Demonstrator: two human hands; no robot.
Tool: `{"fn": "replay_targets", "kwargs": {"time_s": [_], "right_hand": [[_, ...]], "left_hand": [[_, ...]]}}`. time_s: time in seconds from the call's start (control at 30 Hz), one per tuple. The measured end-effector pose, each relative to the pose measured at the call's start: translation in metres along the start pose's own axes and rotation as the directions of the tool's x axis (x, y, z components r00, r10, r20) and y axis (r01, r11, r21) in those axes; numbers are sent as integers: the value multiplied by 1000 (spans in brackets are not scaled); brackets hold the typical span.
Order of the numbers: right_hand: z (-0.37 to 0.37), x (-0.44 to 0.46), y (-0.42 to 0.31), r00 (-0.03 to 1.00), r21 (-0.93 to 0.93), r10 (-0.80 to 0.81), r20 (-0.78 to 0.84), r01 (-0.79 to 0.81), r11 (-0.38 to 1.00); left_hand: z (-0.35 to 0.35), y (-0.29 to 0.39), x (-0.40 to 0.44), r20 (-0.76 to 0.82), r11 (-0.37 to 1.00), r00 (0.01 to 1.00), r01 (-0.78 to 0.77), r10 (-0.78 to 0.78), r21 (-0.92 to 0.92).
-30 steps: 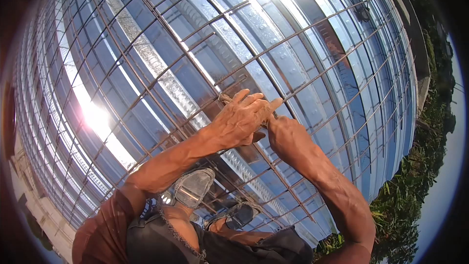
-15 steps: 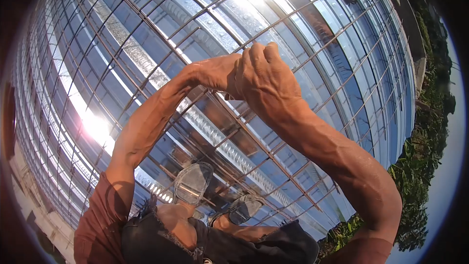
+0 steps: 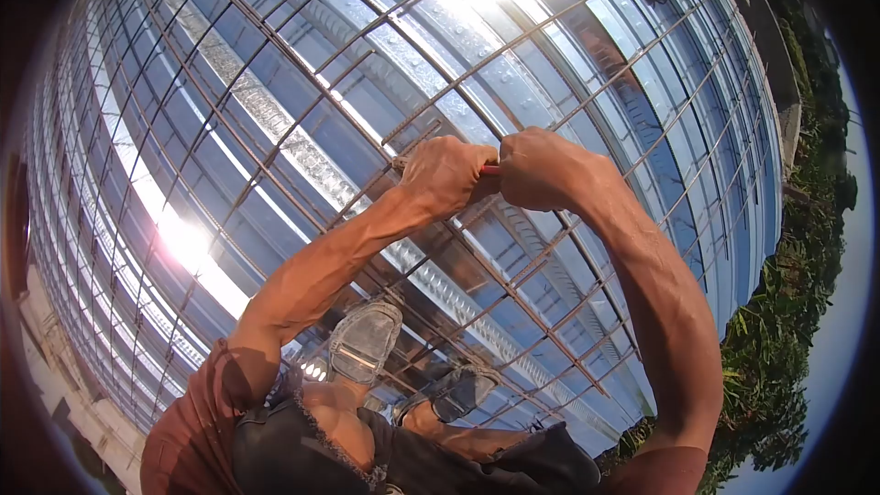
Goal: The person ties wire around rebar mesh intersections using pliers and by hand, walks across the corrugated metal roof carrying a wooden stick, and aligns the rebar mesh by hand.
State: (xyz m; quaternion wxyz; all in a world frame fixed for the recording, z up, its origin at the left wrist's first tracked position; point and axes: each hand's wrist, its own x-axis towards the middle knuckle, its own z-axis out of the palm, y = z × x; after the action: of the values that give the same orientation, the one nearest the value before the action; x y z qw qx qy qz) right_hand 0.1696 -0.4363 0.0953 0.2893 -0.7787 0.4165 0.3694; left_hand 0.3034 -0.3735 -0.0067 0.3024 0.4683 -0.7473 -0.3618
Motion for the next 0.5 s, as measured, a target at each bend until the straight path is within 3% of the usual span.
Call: {"fn": "replay_targets", "kwargs": {"time_s": [0.03, 0.07, 0.1, 0.13, 0.17, 0.23, 0.3, 0.33, 0.37, 0.43, 0.47, 0.5], "right_hand": [[-25, -1, -15, 970, 46, 153, 190, -164, 985], [-36, -8, -23, 997, -37, 74, 33, -73, 997], [-40, -12, -28, 993, -136, -26, -113, 10, 991], [-32, -14, -30, 994, -136, -33, -105, 18, 991], [-18, -17, -32, 875, -433, -202, -441, -10, 901], [-4, -15, -31, 627, -652, -433, -647, -161, 741], [7, -10, -29, 798, -548, -241, -552, -130, 826], [11, -7, -15, 785, -495, -257, -563, -71, 866], [21, -6, -8, 790, -495, -255, -558, -70, 866], [36, -7, -4, 708, -422, -247, -661, -79, 903], [43, -9, -5, 642, -422, -295, -708, -49, 905], [47, -13, -10, 647, -416, -290, -705, -47, 908]], "left_hand": [[-16, 3, 9, 184, 985, 978, 117, -92, -128], [-34, 2, 23, 405, 975, 893, 223, -194, -26], [-47, -4, 33, 601, 889, 793, 344, -101, -304], [-66, -8, 40, 665, 828, 747, 373, 0, -419], [-73, -11, 45, 686, 792, 725, 387, 55, -472], [-73, -23, 51, 736, 745, 663, 422, 135, -517], [-58, -29, 55, 797, 772, 590, 442, 132, -456], [-52, -30, 57, 824, 803, 557, 444, 100, -398], [-46, -29, 53, 825, 800, 556, 446, 105, -402], [-35, -27, 45, 669, 931, 734, 155, 115, -330], [-49, 1, 35, 588, 955, 806, 219, -63, -199], [-37, -3, 17, 334, 964, 940, 27, 65, -264]]}}
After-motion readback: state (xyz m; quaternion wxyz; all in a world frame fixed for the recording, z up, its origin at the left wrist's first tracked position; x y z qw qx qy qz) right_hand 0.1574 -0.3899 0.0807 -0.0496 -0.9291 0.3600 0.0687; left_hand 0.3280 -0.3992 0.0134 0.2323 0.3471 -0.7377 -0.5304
